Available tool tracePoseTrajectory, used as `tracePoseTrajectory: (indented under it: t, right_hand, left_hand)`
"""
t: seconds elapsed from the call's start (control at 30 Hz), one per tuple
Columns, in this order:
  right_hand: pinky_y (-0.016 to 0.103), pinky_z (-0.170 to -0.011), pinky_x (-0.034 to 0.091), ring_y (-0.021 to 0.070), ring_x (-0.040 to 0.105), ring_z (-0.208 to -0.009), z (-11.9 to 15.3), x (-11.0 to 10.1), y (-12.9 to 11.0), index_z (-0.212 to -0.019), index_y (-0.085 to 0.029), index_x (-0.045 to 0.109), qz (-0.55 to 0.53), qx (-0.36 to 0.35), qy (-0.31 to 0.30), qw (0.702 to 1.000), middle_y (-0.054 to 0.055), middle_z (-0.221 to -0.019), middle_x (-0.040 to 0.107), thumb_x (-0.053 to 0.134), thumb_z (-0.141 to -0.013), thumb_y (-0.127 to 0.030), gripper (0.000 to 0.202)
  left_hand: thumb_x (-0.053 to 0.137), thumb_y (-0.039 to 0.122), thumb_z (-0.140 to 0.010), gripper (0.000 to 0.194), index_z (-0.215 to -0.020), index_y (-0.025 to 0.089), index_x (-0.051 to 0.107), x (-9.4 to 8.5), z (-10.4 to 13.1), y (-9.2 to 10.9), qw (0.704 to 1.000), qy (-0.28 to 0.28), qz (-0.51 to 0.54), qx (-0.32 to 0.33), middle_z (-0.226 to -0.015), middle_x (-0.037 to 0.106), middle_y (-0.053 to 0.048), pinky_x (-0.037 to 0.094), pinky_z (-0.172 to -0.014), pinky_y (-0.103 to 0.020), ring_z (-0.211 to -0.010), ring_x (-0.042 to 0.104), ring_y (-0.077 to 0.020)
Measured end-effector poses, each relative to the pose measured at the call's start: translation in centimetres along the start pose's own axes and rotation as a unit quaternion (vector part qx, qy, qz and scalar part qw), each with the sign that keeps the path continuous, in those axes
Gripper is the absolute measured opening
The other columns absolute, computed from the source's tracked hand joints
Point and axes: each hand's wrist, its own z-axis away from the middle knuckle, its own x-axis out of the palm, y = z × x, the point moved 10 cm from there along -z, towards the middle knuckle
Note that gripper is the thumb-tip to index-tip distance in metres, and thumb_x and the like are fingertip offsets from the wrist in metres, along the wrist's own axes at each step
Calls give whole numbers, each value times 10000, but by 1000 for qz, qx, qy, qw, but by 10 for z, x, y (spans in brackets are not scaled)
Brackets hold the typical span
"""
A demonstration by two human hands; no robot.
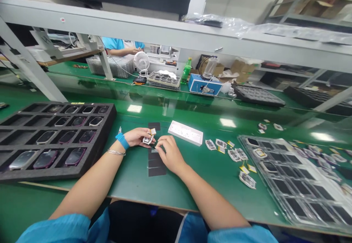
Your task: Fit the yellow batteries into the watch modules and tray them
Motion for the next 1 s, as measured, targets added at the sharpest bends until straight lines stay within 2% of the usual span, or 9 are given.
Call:
tracePoseTrajectory:
  t: [0.1, 0.23, 0.37, 0.53, 0.63, 0.73, 0.83, 1.0]
  right_hand:
    - [444, -903, 552, 237, 671, -967, -1, -26, 1, -828, -247, 624, -38, 5, 83, 996, 80, -976, 709, 589, -938, -284, 121]
    - [433, -884, 570, 222, 718, -885, -1, -36, 16, -748, -247, 630, -120, 58, 117, 984, 54, -912, 761, 661, -869, -304, 137]
    - [450, -940, 550, 214, 723, -797, 2, -27, 41, -703, -227, 634, -201, 129, 118, 964, 38, -797, 764, 725, -788, -349, 174]
    - [409, -844, 535, 211, 688, -771, 4, -17, 66, -715, -212, 613, -254, 212, 99, 938, 44, -776, 737, 776, -717, -417, 262]
    - [368, -819, 527, 189, 676, -769, 1, -17, 69, -791, -224, 568, -304, 213, 98, 923, 12, -772, 709, 822, -665, -407, 337]
    - [346, -818, 527, 177, 684, -786, 0, -11, 67, -916, -237, 550, -328, 212, 70, 918, -16, -781, 699, 834, -667, -379, 404]
    - [341, -790, 529, 168, 673, -760, 1, -7, 63, -977, -244, 555, -318, 209, 51, 924, -26, -776, 701, 798, -703, -371, 387]
    - [367, -835, 541, 167, 681, -766, 3, -10, 59, -979, -234, 579, -274, 195, 64, 940, -17, -802, 718, 756, -732, -338, 320]
  left_hand:
    - [785, 88, -702, 222, -749, 131, 572, -1, -1, 3, 998, 58, 5, 30, -741, 728, -110, 591, -567, -271, -612, 686, -169]
    - [680, 70, -789, 141, -812, 152, 568, 14, 2, 3, 992, 101, 28, 67, -790, 728, -54, 601, -587, -241, -644, 695, -136]
    - [664, 58, -799, 144, -779, 150, 556, 34, 6, -2, 991, 106, 39, 74, -754, 700, -32, 597, -565, -225, -599, 666, -111]
    - [734, 54, -736, 183, -757, 138, 572, 41, 7, -8, 991, 110, 38, 58, -673, 649, -6, 583, -526, -221, -565, 652, -120]
    - [691, 46, -753, 141, -782, 130, 581, 39, 6, -9, 990, 122, 34, 55, -662, 644, 1, 575, -516, -215, -569, 655, -123]
    - [656, 39, -763, 113, -802, 121, 589, 39, 5, -5, 990, 121, 11, 71, -650, 635, 5, 586, -516, -229, -546, 633, -113]
    - [638, 38, -773, 100, -802, 117, 584, 42, 7, -4, 990, 114, -4, 77, -645, 632, 2, 588, -506, -222, -542, 619, -104]
    - [634, 51, -769, 100, -790, 124, 569, 47, 8, -4, 991, 104, -5, 78, -654, 629, 0, 594, -495, -237, -547, 610, -106]
